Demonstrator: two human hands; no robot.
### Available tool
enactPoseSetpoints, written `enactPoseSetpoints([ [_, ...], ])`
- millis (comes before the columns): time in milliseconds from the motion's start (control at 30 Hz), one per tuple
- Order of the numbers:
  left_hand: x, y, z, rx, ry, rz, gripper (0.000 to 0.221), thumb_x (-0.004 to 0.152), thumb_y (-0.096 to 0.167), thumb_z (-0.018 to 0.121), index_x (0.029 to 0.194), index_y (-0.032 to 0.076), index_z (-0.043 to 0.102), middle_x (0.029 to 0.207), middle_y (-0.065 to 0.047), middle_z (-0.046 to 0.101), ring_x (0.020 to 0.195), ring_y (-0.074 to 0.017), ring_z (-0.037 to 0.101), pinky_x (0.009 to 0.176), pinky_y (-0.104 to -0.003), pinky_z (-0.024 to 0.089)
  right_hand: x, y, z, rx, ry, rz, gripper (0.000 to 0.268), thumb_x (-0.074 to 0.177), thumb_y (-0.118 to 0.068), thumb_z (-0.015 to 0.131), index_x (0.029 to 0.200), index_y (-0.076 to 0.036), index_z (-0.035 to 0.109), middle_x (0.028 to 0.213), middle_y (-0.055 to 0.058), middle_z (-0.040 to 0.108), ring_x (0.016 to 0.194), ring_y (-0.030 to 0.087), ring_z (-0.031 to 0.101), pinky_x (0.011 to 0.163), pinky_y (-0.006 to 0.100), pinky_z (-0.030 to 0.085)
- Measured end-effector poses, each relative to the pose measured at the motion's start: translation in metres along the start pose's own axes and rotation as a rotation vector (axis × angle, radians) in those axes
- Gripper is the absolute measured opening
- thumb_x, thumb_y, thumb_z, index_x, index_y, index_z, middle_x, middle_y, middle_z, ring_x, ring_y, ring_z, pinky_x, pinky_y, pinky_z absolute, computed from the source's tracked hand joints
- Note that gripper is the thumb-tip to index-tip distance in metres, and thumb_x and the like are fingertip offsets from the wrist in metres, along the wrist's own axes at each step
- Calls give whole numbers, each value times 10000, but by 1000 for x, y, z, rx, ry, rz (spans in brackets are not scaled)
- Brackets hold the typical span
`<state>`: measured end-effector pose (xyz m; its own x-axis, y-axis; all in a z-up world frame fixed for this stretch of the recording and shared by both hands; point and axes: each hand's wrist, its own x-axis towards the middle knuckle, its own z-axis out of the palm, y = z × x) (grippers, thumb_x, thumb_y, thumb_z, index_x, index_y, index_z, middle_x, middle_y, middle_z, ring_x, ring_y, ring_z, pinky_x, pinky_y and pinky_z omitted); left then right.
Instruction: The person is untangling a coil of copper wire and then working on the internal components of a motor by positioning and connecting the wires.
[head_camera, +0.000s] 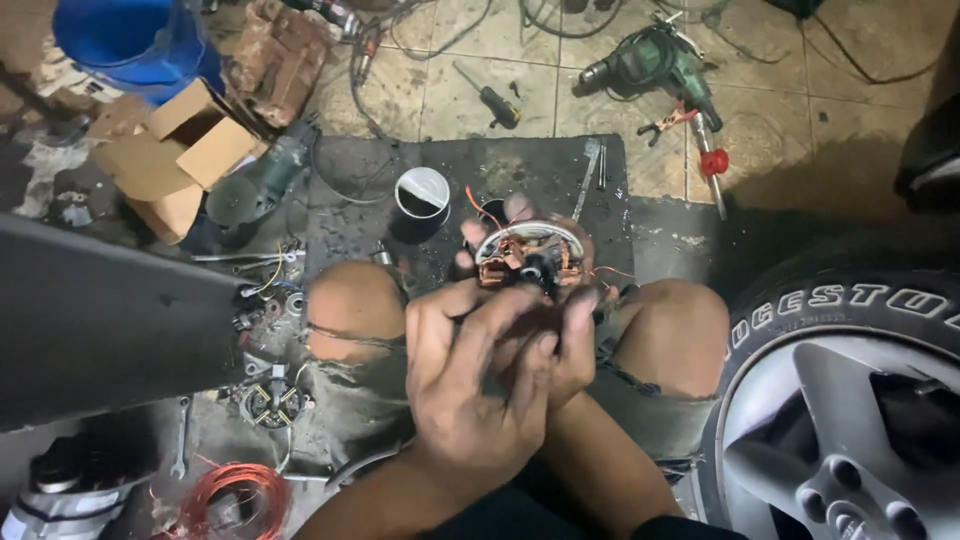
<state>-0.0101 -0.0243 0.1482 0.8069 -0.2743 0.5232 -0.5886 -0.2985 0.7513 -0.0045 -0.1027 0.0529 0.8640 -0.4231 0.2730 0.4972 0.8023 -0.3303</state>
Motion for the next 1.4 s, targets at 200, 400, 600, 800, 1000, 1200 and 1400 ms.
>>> enactPoseSetpoints([
  [200,-12,-4,-4,-22,83,-14,326,843,51,740,1157,-9,678,1142,-159,617,1001,-270,613,910,-360,528,-9,7,8,-21,-48,10,424,1148,-334,433,1550,-217,368,1699,156,247,1486,410,416,1212,544,436],
  [400,-17,-7,-8,-20,136,16,303,838,35,738,1139,12,709,1119,-140,619,959,-244,605,874,-331,535,-10,15,15,-36,-111,-39,444,1142,-315,514,1557,-199,404,1622,156,337,1440,397,474,1178,503,493],
  [600,-14,-19,-15,-6,83,11,238,911,89,654,1129,-3,670,1133,-216,610,955,-341,601,893,-431,514,-15,17,16,-266,-68,-6,501,1082,-313,377,1484,-14,389,1416,225,542,1251,287,587,1170,387,470],
  [800,-82,-102,-1,-18,258,-153,266,943,212,627,1181,126,710,1009,-127,641,886,-397,668,801,-487,555,-48,45,-40,-361,-21,273,358,1184,-287,347,1425,-103,536,1313,74,611,1182,193,571,1085,347,450],
  [1000,-147,-140,-57,12,275,-301,252,914,105,693,1163,80,727,940,-178,727,810,-425,732,672,-513,594,-82,93,-37,-693,138,439,279,1123,-341,399,1148,-97,532,1103,101,634,1058,214,644,986,344,509],
  [1200,-225,-258,-145,522,309,-511,242,847,61,753,1088,82,755,826,-135,691,754,-367,715,675,-467,558,-104,95,-96,-1155,42,736,245,1023,-262,642,1182,-76,649,1029,94,649,926,184,643,806,328,540],
  [1400,-294,-342,-184,754,207,-877,186,876,168,762,1055,124,740,870,-95,666,784,-377,720,666,-510,564,-86,81,-78,-1621,-303,492,330,1059,-219,587,1266,14,694,1053,201,677,986,319,707,875,430,544],
])
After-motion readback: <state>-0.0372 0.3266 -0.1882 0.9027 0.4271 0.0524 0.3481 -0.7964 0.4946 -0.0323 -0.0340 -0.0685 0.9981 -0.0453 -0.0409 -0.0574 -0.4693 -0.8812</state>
